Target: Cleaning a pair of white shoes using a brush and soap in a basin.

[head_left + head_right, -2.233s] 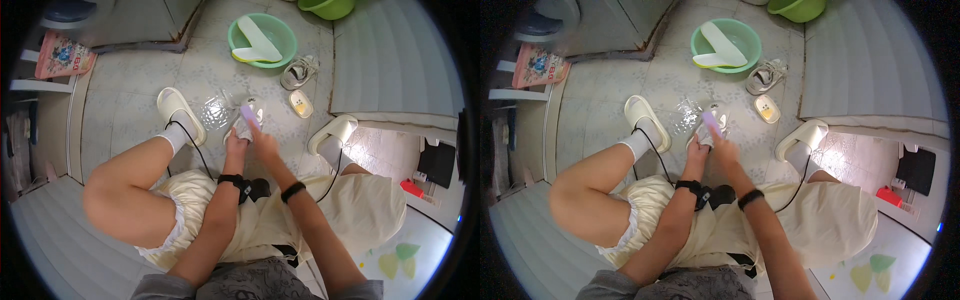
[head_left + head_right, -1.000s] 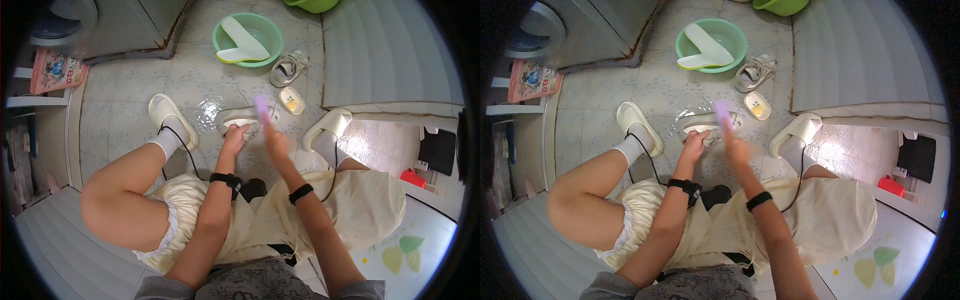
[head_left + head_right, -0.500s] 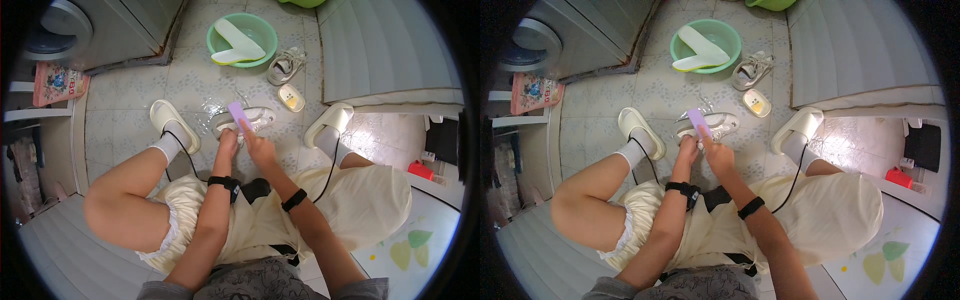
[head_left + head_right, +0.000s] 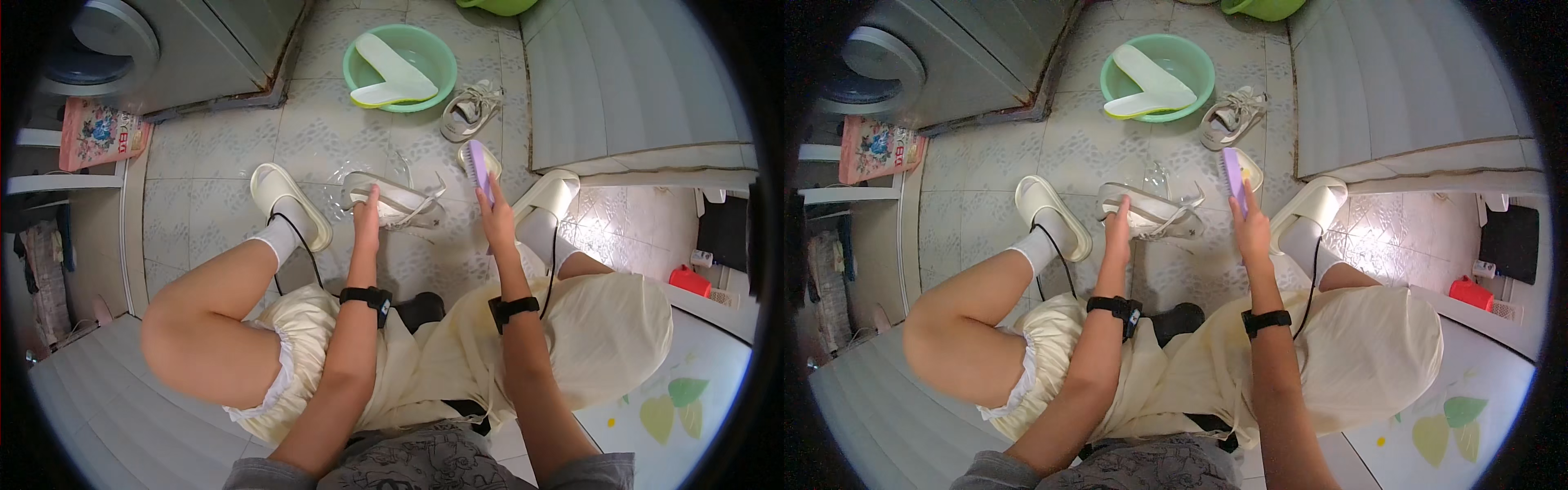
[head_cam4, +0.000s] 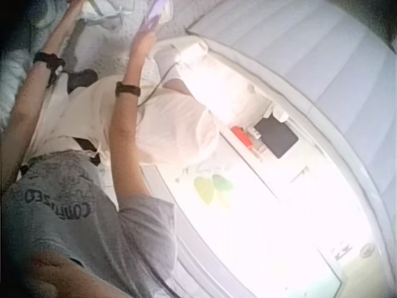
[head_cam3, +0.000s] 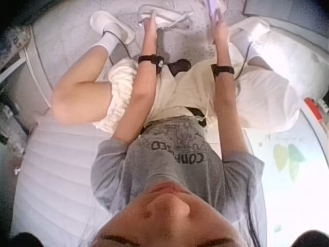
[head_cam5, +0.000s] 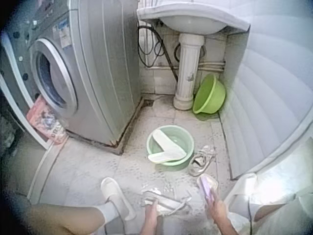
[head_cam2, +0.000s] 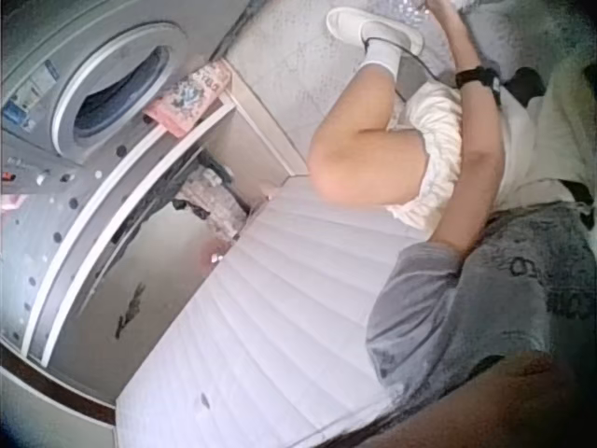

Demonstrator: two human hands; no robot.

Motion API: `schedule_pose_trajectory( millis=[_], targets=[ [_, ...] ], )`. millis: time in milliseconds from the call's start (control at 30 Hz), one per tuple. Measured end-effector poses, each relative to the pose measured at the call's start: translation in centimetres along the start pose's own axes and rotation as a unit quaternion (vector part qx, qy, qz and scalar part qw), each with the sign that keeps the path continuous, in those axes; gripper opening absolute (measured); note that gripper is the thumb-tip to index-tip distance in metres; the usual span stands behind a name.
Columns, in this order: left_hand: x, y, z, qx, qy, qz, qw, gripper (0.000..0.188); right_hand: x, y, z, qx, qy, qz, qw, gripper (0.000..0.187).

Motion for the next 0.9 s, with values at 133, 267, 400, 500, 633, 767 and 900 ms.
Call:
schedule_pose_trajectory(
  millis=[133,267,400,500,633,767,900],
  targets=[
    [0.1,-0.4,-0.6,0.019,-0.016,0.012,1.0,0.055,-4.5,0.9,0.2,-0.082,-0.004,-0.027,0.996,0.045],
    [-0.7,-1.2,0.7,-0.082,-0.05,0.12,0.988,0.031,-9.7,3.2,2.4,-0.167,-0.054,-0.203,0.963,0.045],
    [-0.1,0.3,1.0,-0.104,-0.148,0.199,0.963,0.02,-14.0,3.4,2.3,-0.202,-0.028,-0.255,0.945,0.043],
    [1.3,0.0,0.9,-0.099,-0.049,0.219,0.969,0.016,-10.3,3.3,2.9,-0.179,0.012,-0.211,0.961,0.042],
    [1.6,-0.3,1.7,-0.085,0.021,0.191,0.978,0.023,-6.2,5.4,4.1,-0.086,-0.098,-0.118,0.984,0.044],
    [0.9,-0.7,0.4,-0.113,-0.02,0.185,0.976,0.034,-13.1,4.8,3.3,-0.111,-0.091,-0.123,0.982,0.045],
    [0.8,-0.8,-0.1,-0.122,-0.045,0.155,0.979,0.039,-12.0,4.7,3.6,-0.086,-0.089,-0.253,0.96,0.048]
  ],
)
Point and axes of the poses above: each hand's wrist, its own y-axis away from the middle knuckle, its own z-axis out of the palm, x = y × z, the point moved 1 cm from there along -y, towards the middle knuckle, and after that the axes turned 14 degrees about x, right-handed, at the moved point
